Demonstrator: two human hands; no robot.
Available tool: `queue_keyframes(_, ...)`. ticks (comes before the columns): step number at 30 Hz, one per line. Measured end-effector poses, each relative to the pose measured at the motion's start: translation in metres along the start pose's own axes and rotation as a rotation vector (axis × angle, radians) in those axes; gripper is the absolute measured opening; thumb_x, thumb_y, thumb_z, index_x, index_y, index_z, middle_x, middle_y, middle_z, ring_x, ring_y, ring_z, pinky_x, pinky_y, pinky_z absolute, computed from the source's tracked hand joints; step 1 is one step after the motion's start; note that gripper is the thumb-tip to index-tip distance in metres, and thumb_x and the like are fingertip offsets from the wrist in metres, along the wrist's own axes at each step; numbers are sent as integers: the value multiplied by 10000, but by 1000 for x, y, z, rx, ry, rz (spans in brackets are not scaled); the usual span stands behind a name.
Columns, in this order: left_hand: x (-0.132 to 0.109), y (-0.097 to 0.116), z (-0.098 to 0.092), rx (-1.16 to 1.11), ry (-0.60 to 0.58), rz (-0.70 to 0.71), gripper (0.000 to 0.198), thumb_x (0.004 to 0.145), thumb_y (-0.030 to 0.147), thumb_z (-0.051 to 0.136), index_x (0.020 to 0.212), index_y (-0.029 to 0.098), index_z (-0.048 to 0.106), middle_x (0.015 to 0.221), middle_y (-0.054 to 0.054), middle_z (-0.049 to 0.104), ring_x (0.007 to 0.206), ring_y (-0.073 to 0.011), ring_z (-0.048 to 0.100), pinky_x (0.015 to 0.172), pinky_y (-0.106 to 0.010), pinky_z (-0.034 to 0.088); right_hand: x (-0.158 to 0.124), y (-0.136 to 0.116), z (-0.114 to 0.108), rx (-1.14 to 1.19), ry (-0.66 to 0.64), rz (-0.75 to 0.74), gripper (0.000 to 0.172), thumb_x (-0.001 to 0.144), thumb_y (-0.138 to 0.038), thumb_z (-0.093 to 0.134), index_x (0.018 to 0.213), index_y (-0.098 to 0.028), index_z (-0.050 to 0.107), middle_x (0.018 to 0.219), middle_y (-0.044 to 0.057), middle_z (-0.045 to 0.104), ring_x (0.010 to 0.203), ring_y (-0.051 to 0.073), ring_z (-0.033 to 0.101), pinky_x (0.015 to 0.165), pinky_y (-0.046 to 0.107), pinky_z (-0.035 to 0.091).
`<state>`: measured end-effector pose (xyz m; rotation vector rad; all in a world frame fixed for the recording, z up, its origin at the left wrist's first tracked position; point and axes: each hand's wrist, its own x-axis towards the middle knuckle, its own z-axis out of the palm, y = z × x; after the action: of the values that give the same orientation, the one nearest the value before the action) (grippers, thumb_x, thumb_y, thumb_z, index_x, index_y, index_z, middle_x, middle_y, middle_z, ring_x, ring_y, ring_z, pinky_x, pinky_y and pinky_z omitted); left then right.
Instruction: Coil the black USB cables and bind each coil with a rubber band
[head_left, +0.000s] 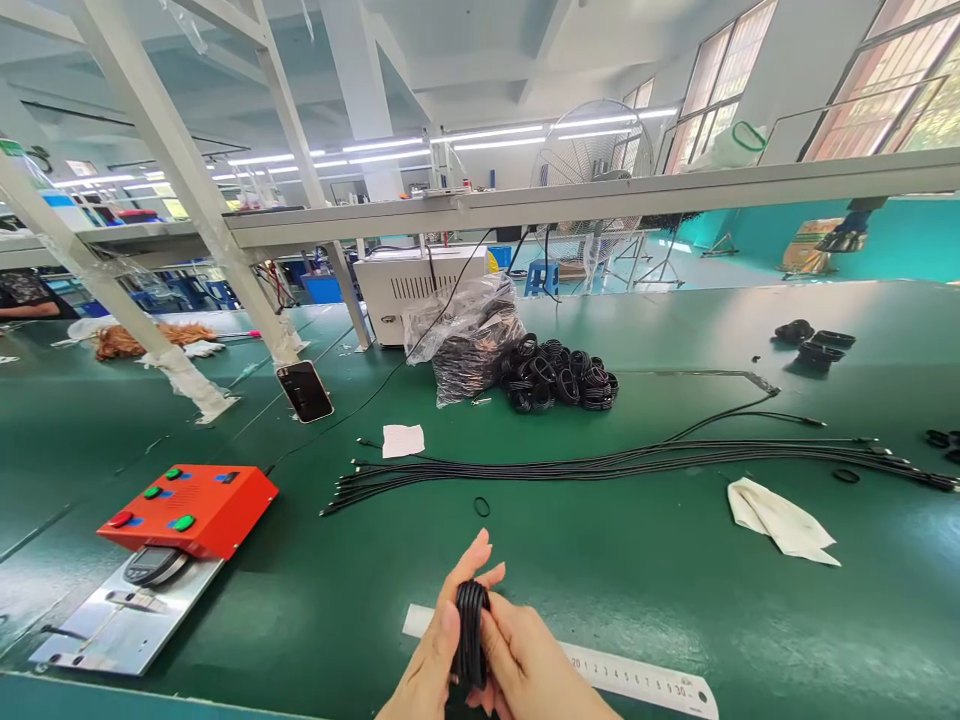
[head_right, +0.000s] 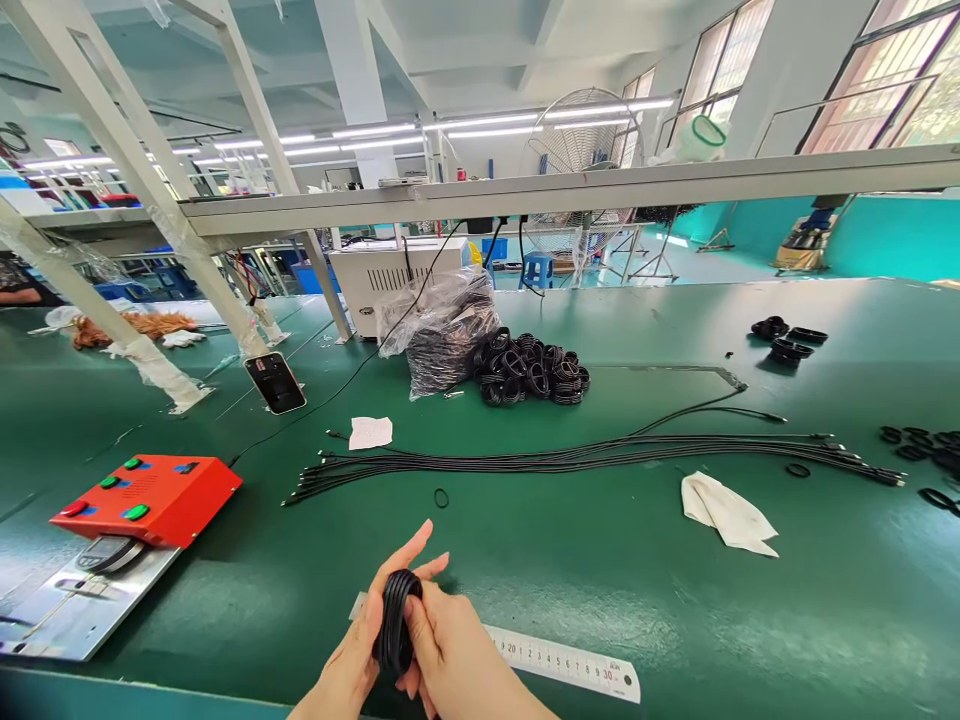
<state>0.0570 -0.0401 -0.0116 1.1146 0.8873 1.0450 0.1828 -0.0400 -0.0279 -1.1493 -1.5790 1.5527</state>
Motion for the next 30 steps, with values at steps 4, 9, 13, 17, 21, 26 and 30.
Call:
queue_keyframes(4,0,-9,-1,34,47,22,483,819,635,512,1121,266,589,1447,-120,487,1154,-342,590,778,-387,566,4,1,1,-147,85,2,412,985,-514,265,874,-182,483,544,-24,524,399,98,475,421,198,351)
queue_keyframes(9,0,-8,-9,94,-41,32,637,830,716,338,1250,269,509,1398,-155,504,743,-203,654,556,-305,533,4,-9,-3,-216,96,34,352,996,-403,252,821,-191,472,547,-11,525,478,133,539,510,225,389)
queue_keyframes(13,0,3,-12,49,-148,-13,673,852,707,267,1382,313,394,1458,-156,456,592,-145,618,607,-337,553,1,-19,-12,-109,-21,50,336,994,-409,256,807,-203,443,533,-34,513,447,118,511,495,211,392)
queue_keyframes(17,0,8,-7,91,-117,12,699,845,719,249,1435,346,296,1476,-160,427,539,-118,601,515,-290,523,2,-23,-12,-44,-55,98,346,998,-431,248,817,-204,435,513,-48,496,415,108,486,430,194,343)
queue_keyframes(21,-2,2,-4,157,-143,18,796,802,767,158,1415,278,296,1027,-127,672,479,-137,582,426,-258,457,4,-22,-7,-68,-54,97,372,1004,-432,242,851,-187,477,511,-53,505,366,86,430,428,194,329)
queue_keyframes(26,-2,2,-9,318,-57,-35,642,894,657,250,1436,315,286,1309,-126,555,546,-134,596,603,-324,527,6,-17,-6,-194,41,94,344,1008,-369,256,844,-179,491,523,-32,541,401,101,470,482,211,356)
queue_keyframes(30,-2,3,-10,316,-18,-24,631,913,606,279,1480,334,223,1454,-96,449,735,-186,641,699,-345,532,7,-15,-6,-342,116,38,354,1014,-308,234,828,-176,505,555,0,576,491,133,560,554,232,377)
